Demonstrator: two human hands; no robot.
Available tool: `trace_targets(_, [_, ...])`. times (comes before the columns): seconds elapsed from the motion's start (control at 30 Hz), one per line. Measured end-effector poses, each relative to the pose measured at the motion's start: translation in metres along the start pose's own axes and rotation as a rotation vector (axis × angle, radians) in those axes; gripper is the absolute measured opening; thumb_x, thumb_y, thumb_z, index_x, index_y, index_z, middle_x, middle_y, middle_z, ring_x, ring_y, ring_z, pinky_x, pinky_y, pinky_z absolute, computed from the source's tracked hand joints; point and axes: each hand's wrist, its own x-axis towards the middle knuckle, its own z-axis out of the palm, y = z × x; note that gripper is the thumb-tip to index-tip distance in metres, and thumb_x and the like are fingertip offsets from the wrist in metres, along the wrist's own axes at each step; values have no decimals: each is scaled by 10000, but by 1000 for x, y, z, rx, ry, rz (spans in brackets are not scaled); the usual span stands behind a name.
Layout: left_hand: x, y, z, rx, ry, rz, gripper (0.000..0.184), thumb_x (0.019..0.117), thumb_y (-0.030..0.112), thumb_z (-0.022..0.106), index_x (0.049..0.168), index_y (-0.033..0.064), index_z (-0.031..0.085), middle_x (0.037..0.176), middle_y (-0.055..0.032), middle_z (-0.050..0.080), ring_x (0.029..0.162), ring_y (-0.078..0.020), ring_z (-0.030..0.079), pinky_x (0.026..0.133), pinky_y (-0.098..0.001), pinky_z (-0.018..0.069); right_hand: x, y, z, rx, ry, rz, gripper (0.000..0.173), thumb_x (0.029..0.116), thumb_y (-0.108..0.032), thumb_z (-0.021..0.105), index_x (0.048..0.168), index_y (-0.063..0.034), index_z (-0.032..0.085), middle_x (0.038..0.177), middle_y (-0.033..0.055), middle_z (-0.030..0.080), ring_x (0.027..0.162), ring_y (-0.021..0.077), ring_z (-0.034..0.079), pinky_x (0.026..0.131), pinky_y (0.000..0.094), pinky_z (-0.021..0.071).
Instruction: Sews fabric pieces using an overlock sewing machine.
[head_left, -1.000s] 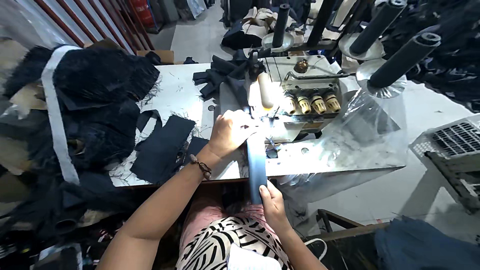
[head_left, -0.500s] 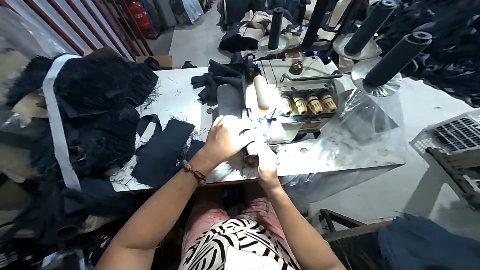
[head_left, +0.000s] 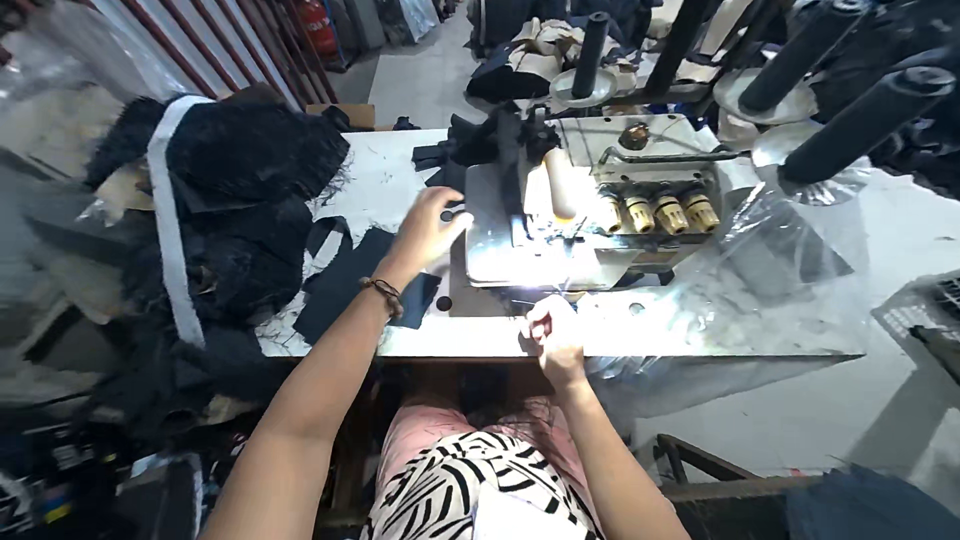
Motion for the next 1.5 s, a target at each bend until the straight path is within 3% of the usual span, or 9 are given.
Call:
trace_targets(0.17, [-36,-68,-42,266,-112,-544,547,1034,304,627,1407,-76,501,1298,-327,607,1229,-490,594,1052,-650,452,4,3,2,292,50,-15,542,1083,-262,152,783,-199,601,596,-79,570,508,40,535,533,219,505])
trace_targets(0.37, [-53,-79,-35,289,-107,-635,321,1067,227,556,1193,-52,651,1184,-293,662,1171,-470,624,994,-673,459,4,3,2,366,45,-42,552,1104,-286,152,808,-188,607,603,-73,572,517,44,545,552,217,515])
trace_targets(0.63, [-38,-42,-89,221,172,-337,308,1083,117,471,1245,-132,551,1153,-349,639,1105,-488,647,981,-637,491,4,0,1,284,54,-32,461,1077,-169,260,806,-160,633,635,-58,603,573,55,594,610,225,550])
trace_targets(0.8, [-31,37,-135,299,437,150,421,1034,35,469,1445,-56,477,1218,-258,660,1052,-294,686,931,-392,552,2,-2,5,133,70,-71,395,1032,-96,302,823,-172,628,682,-71,633,616,36,613,606,193,537])
trace_targets(0.93, [-60,102,-111,300,165,362,441,912,-53,578,1345,6,632,1215,-239,663,1068,-321,671,924,-431,555,-10,0,11,-80,-24,-243,130,1003,-347,611,966,-236,668,946,-156,676,886,-10,642,800,211,557])
trace_targets(1.07, [-87,129,-63,184,-271,439,126,861,44,716,986,28,706,912,-117,636,767,-232,657,663,-400,586,-25,-29,29,-190,-184,-305,502,864,-694,647,1074,-240,687,1374,-91,580,1334,44,493,1060,275,480])
trace_targets(1.17, [-85,134,-48,105,-335,552,123,938,185,704,936,62,705,852,-51,612,709,-135,620,617,-294,553,-31,-52,38,-135,-220,-209,395,865,-410,770,1169,-174,680,1195,-113,670,1107,-25,624,942,225,559])
trace_targets(1.27, [-75,144,-51,53,-257,625,144,967,178,678,922,43,698,859,-62,631,740,-127,628,646,-264,545,-31,-57,46,-70,-252,-112,162,874,-82,715,1029,-127,698,933,-125,723,890,-44,675,830,202,589])
trace_targets(1.5, [-74,149,-69,8,-54,641,130,977,116,644,939,-2,685,876,-76,624,783,-78,597,707,-175,502,-49,-40,60,25,-355,10,137,979,-61,588,1012,-11,711,960,-60,747,896,-34,687,845,200,581])
